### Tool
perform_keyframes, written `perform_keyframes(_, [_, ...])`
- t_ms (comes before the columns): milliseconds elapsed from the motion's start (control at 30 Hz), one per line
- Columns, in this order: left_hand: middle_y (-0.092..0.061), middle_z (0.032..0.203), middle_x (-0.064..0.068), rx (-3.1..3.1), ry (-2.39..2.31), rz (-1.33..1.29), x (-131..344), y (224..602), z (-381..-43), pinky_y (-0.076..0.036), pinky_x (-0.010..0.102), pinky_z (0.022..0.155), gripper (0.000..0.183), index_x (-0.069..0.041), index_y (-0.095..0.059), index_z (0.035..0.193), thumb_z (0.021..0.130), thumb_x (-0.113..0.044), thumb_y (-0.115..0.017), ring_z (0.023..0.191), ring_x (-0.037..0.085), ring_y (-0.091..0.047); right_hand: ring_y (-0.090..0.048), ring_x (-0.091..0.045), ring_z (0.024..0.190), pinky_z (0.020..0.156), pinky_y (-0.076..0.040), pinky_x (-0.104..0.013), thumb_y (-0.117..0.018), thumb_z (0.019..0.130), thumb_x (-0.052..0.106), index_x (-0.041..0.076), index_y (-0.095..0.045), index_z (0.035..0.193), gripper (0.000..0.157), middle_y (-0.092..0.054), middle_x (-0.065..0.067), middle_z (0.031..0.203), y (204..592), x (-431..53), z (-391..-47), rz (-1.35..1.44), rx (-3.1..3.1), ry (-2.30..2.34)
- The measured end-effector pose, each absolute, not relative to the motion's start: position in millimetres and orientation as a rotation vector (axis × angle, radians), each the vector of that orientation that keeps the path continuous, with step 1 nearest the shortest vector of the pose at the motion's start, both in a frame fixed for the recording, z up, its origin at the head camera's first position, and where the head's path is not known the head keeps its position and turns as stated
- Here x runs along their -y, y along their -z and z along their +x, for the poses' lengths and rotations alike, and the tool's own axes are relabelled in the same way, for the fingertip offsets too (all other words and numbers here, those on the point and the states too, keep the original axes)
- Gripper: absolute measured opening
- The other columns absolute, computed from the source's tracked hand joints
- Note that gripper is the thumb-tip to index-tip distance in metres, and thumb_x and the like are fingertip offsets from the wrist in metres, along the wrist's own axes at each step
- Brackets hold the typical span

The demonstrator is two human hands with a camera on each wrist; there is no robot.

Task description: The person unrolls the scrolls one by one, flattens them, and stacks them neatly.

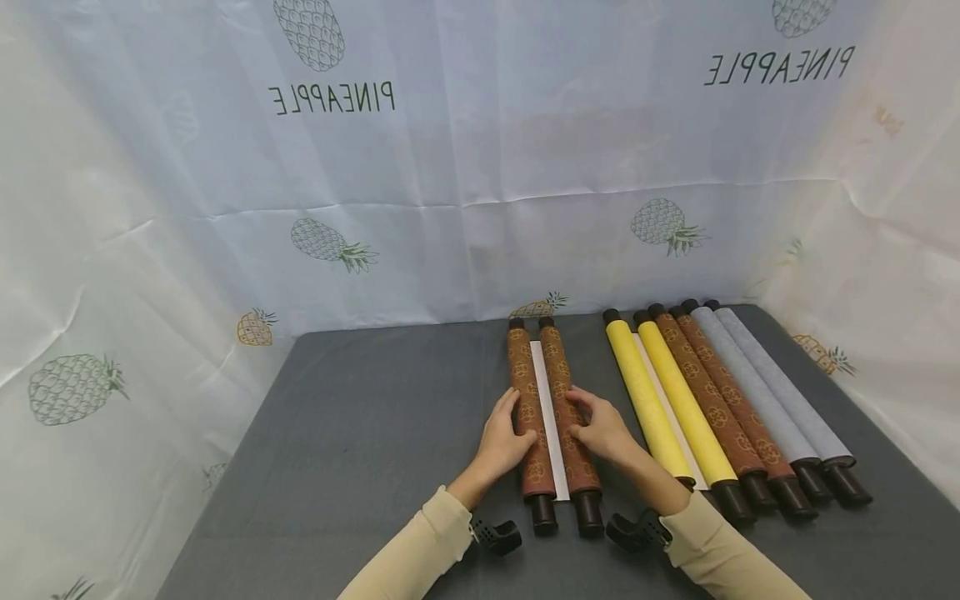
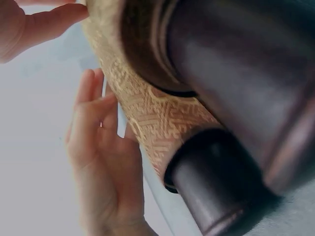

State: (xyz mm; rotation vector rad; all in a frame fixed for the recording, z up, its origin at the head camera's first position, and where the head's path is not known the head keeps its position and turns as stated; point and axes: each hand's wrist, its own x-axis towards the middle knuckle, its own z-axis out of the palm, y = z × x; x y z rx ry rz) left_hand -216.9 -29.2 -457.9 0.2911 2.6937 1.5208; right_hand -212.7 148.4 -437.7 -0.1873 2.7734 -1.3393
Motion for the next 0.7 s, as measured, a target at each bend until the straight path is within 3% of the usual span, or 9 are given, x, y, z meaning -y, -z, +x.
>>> perform_keyframes(167, [-0.029,0.156,0.024,-2.664,-1.487,0.342,31.5,453.2,-218.5,-0.033,0.057,0.112,0.069,0.007,-0.034,0.145,0.081,0.001,-0.059,0.143,0.043,-0.031,-0.042,-0.047,0.134,0.098,-0.047,-0.053,-0.061,0.079,-0.004,-0.007,-0.052,0.132,0.053,-0.044,-0.028,0.145,432.2,-149.7,-218.0,-0.176,-2.786,1.244])
perform_keyframes(333, [-0.026,0.157,0.025,-2.644,-1.437,0.353,33.0,451.2,-219.3,-0.031,0.056,0.114,0.068,0.008,-0.031,0.146,0.083,0.001,-0.055,0.144,0.044,-0.029,-0.048,-0.047,0.128,0.1,-0.046,-0.054,-0.068,0.082,0.005,-0.007,-0.056,0.129,0.05,-0.051,-0.03,0.139,427.1,-150.9,-221.8,-0.104,-2.779,1.205])
perform_keyframes(700, [-0.027,0.155,0.03,-2.661,-1.388,0.32,36.9,451.6,-220.7,-0.032,0.056,0.113,0.074,0.011,-0.026,0.147,0.089,-0.016,-0.063,0.143,0.044,-0.031,-0.055,-0.045,0.12,0.093,-0.05,-0.05,-0.072,0.084,0.015,-0.009,-0.056,0.127,0.052,-0.059,-0.031,0.127,421.6,-154.8,-226.2,-0.101,-2.75,1.166])
